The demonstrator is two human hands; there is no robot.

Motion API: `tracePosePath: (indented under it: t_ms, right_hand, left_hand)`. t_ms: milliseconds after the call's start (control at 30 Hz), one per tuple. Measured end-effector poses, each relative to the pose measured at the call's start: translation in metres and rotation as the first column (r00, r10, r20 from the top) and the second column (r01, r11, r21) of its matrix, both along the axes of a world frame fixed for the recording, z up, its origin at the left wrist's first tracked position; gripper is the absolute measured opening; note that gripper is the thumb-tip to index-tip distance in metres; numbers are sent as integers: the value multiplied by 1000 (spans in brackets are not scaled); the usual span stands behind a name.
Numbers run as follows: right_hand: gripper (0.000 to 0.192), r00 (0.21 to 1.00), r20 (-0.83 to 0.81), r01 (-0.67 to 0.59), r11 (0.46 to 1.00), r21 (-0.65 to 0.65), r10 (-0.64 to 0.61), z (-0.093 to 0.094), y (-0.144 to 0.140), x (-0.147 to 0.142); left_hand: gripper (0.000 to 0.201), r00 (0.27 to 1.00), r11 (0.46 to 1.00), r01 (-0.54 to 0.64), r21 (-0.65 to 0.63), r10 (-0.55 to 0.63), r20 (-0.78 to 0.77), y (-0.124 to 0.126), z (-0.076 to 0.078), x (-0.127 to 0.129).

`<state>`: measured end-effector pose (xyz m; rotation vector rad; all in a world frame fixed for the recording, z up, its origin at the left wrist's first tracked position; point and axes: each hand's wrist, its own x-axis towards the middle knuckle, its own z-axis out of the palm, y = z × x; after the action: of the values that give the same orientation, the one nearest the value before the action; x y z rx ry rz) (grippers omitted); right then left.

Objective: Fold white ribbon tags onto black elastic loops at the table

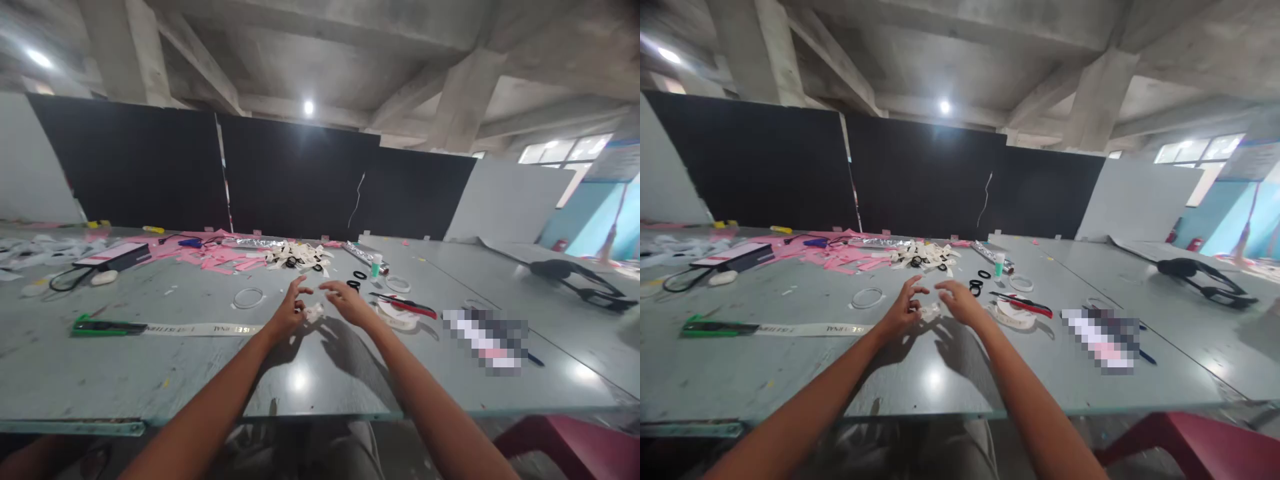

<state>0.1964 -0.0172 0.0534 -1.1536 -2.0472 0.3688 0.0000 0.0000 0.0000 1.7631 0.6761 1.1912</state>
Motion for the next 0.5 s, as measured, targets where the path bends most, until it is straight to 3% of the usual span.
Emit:
tracePosePath:
  t_ms: [100,200,333,433,500]
  right_hand:
    - [34,986,136,-70,985,-159,92,-15,38,-40]
    - [41,985,149,-63,984,-168,89,-25,50,-53]
    - [42,1000,17,-7,1000,-21,7,-23,46,-36]
    - [43,987,-68,151,986,71,-147,-16,45,-12]
    - [43,972,-44,236,967,98,-232,-12,46,4]
  left_hand:
    - [90,998,999,-43,5,43,38,-1,2,-1]
    - [87,989,989,-143,31,142,30,2,2,-4]
    - [62,953,963,-253,95,265,-147,10,0,-7]
    - [36,930,964,-234,123,259,-262,15,0,-9]
    - [33,916,965,-236,112,259,-307,17,2,-12]
